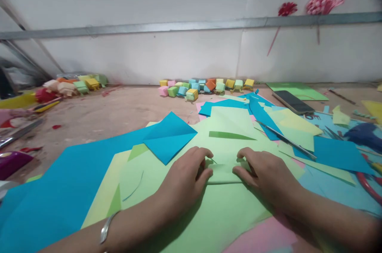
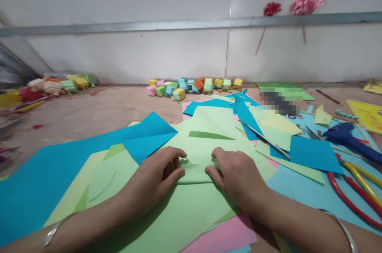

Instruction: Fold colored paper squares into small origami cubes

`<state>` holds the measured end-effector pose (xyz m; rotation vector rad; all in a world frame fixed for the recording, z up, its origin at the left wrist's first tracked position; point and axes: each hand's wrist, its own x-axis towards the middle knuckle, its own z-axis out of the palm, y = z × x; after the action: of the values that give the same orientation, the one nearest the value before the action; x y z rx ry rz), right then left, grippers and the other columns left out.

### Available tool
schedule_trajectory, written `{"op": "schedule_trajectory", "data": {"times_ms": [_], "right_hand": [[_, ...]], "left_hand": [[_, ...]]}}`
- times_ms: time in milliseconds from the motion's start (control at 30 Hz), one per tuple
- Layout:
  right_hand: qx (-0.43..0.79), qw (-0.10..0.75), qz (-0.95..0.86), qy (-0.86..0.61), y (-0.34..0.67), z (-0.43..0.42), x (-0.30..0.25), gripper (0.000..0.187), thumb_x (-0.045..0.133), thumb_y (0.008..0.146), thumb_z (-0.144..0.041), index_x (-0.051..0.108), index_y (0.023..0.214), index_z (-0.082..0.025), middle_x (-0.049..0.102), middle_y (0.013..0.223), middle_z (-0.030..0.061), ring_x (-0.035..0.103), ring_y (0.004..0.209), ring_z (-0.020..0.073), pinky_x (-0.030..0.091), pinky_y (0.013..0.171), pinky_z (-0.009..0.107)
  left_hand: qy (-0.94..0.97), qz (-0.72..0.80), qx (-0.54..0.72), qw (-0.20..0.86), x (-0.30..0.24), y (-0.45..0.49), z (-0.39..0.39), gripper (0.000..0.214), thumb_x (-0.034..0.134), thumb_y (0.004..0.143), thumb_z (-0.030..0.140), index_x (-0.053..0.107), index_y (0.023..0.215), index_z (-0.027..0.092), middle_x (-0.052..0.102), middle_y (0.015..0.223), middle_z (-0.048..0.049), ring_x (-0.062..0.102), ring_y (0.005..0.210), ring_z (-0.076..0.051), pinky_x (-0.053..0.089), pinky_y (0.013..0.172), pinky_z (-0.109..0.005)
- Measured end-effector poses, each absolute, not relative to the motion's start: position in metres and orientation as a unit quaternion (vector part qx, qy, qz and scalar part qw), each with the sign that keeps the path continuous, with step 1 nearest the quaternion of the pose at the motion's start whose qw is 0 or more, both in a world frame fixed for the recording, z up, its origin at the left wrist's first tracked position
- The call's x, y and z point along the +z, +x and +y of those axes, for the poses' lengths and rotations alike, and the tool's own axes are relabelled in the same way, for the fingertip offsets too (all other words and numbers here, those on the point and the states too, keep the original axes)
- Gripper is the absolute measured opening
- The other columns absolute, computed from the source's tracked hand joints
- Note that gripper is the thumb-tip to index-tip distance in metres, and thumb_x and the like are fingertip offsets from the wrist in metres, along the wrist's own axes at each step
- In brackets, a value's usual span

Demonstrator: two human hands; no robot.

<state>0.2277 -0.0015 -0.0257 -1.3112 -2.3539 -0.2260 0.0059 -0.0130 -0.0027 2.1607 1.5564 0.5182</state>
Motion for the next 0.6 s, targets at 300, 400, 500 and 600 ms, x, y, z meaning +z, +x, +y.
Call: {"op": "schedule_trajectory", "data": {"times_ms": [300, 400, 500, 600], "right_hand": [[-0.117, 0.222, -0.856, -0.452, 0.226, 0.001, -0.025, 0.018, 0.072, 0.075, -0.022, 0.060, 0.087, -0.017, 0.062, 0.076, 0.0051, 0.059, 0.065, 0.0225, 0.041, 0.055, 0.030], [-0.100, 0.217, -0.857, -0.456, 0.227, 0.002, -0.029, 0.016, 0.071, 0.077, -0.021, 0.060, 0.087, -0.016, 0.060, 0.077, 0.0054, 0.059, 0.067, 0.0228, 0.042, 0.056, 0.031], [-0.089, 0.210, -0.863, -0.451, 0.228, 0.003, -0.032, 0.014, 0.069, 0.078, -0.021, 0.059, 0.087, -0.017, 0.059, 0.077, 0.0047, 0.058, 0.068, 0.0230, 0.042, 0.057, 0.031], [-0.088, 0.206, -0.868, -0.443, 0.229, 0.003, -0.032, 0.013, 0.067, 0.080, -0.023, 0.058, 0.088, -0.017, 0.059, 0.078, 0.0051, 0.058, 0.069, 0.0228, 0.041, 0.057, 0.031]], "left_hand": [[0.785, 0.585, 0.137, 0.150, 0.007, 0.002, -0.010, 0.007, 0.058, 0.085, 0.021, 0.059, 0.090, 0.017, 0.057, 0.096, -0.0064, 0.054, 0.085, -0.022, 0.039, 0.070, -0.033], [0.775, 0.595, 0.110, 0.180, 0.018, -0.004, -0.007, 0.032, 0.047, 0.093, 0.034, 0.054, 0.066, 0.018, 0.056, 0.075, -0.0032, 0.053, 0.073, -0.020, 0.034, 0.063, -0.031], [0.751, 0.607, 0.100, 0.239, 0.026, -0.007, -0.008, 0.037, 0.049, 0.090, 0.038, 0.054, 0.059, 0.018, 0.057, 0.069, -0.0019, 0.052, 0.067, -0.018, 0.033, 0.059, -0.030], [0.719, 0.618, 0.087, 0.305, 0.028, -0.005, -0.009, 0.026, 0.060, 0.081, 0.035, 0.058, 0.061, 0.018, 0.060, 0.069, -0.0006, 0.052, 0.063, -0.016, 0.035, 0.058, -0.028]]}}
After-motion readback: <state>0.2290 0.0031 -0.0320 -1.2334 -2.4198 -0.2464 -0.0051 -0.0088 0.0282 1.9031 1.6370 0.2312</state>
